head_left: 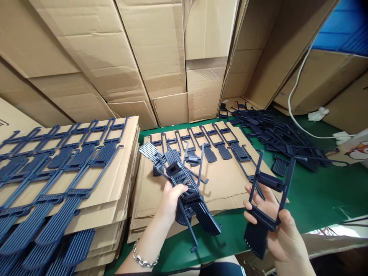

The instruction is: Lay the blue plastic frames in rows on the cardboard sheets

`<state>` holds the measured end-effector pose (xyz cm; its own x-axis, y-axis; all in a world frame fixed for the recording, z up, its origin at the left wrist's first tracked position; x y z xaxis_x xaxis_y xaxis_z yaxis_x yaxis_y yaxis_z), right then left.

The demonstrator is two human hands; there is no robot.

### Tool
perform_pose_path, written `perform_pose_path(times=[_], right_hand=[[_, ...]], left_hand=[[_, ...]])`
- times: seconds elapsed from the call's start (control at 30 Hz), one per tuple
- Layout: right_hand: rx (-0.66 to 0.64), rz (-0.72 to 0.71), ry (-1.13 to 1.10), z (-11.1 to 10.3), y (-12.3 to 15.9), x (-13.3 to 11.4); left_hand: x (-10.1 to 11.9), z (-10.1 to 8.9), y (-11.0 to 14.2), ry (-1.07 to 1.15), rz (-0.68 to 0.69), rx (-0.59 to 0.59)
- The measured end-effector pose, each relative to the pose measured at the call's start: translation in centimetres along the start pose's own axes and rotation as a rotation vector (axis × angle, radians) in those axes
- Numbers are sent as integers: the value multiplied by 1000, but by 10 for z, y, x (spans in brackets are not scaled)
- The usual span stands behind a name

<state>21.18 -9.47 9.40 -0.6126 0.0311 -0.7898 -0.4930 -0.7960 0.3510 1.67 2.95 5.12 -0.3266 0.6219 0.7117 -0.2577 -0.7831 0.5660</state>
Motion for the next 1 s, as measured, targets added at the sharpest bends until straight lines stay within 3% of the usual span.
perform_pose_path(times=[0.1,0.23,0.47,0.57,0.8,1.0], right_hand=[[-41,5,118,10,-8,-4],[38,38,564,8,-20,-1],[232,-165,1248,-2,-29,-13],[281,-186,1483,-3,-32,-14],[244,-134,1655,5,-35,-7],[313,-142,1671,7,-40,-14]], left_hand=[[-2,-6,-4,-12,-3,45],[-5,-7,-7,-49,-20,53],[-5,-6,-5,-48,-51,70],[-6,-8,-6,-58,-44,65],[-9,-9,-9,-49,-51,56],[-6,-6,-6,-6,-51,45]])
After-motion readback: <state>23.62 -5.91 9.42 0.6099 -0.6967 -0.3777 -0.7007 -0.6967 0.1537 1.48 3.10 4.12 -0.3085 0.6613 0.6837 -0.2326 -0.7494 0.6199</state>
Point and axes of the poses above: each hand's wrist, its own y-axis away from the middle knuckle, its own z-axis out of the palm, x = y × z, the point moved 9 cm from there along -y, towards the middle knuckle, and after that the axes turned 5 degrees about x, right-handed, at the moved point
